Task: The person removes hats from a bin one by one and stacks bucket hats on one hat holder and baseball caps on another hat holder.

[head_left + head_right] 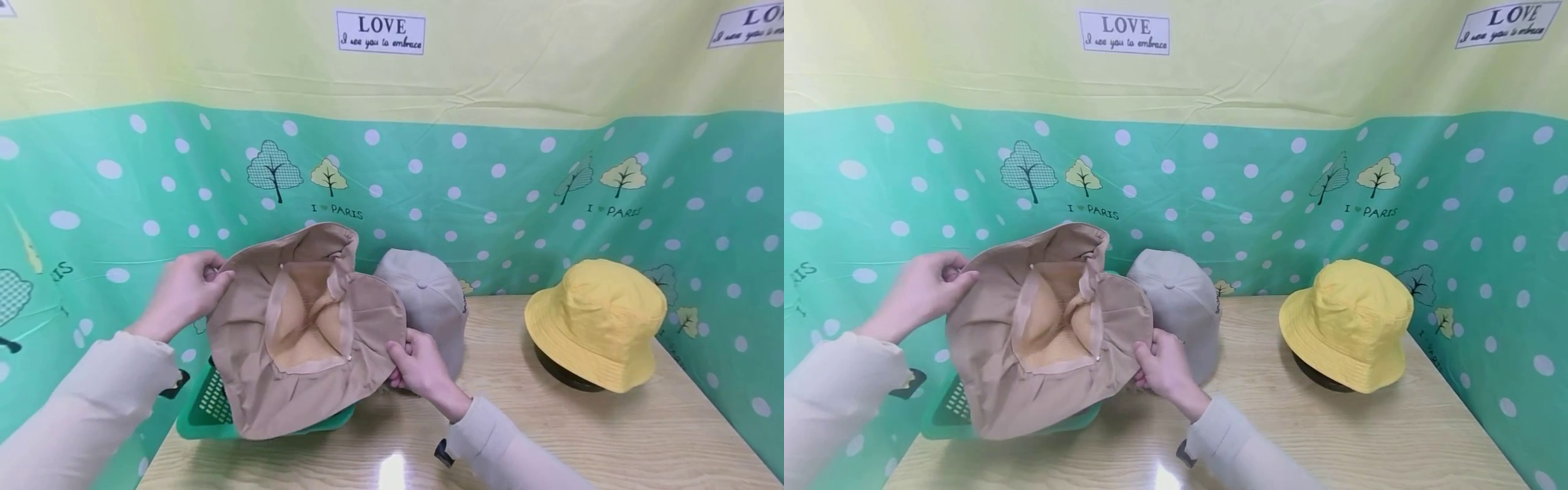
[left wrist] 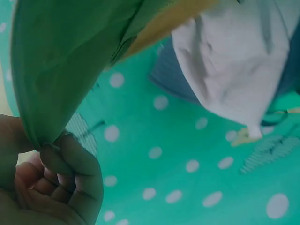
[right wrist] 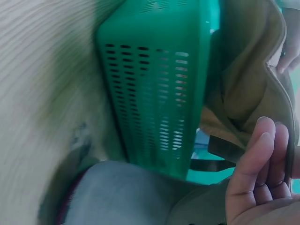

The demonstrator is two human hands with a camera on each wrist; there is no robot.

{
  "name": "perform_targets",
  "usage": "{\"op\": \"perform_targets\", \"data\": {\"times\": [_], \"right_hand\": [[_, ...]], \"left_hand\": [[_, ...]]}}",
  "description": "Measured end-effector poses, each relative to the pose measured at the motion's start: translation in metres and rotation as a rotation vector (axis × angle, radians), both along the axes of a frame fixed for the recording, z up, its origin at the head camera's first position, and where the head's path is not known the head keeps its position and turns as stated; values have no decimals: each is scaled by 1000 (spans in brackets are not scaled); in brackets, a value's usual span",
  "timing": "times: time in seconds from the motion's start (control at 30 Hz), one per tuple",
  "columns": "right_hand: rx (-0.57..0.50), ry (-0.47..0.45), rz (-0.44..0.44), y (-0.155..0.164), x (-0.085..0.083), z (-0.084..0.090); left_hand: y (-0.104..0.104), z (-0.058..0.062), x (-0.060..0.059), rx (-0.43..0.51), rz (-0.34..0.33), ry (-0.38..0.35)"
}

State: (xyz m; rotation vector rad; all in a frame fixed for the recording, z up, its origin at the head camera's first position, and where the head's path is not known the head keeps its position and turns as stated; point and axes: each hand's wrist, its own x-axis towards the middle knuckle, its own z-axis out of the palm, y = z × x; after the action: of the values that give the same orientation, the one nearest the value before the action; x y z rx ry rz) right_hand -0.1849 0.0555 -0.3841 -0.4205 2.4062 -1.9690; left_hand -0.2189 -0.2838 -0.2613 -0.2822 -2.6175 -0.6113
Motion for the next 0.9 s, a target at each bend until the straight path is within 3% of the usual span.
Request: {"op": "perform_targets", "data": {"times": [0.2, 0.47, 0.57, 0.7, 0.9], "right_hand": [[7, 25, -40, 7, -12, -41], [16, 13, -49, 15, -11, -61], [27, 22, -50, 16, -10, -63], [43, -13, -50, 17, -8, -58], [-117, -138, -4, 15, -8, -46]], "left_hand": [[-24, -1, 1, 10, 54, -11], [-38, -2, 3, -6, 85, -7], [-36, 0, 7, -3, 102, -24], [-29, 4, 12, 54, 138, -102], [-19, 16, 22, 230, 149, -277]]}}
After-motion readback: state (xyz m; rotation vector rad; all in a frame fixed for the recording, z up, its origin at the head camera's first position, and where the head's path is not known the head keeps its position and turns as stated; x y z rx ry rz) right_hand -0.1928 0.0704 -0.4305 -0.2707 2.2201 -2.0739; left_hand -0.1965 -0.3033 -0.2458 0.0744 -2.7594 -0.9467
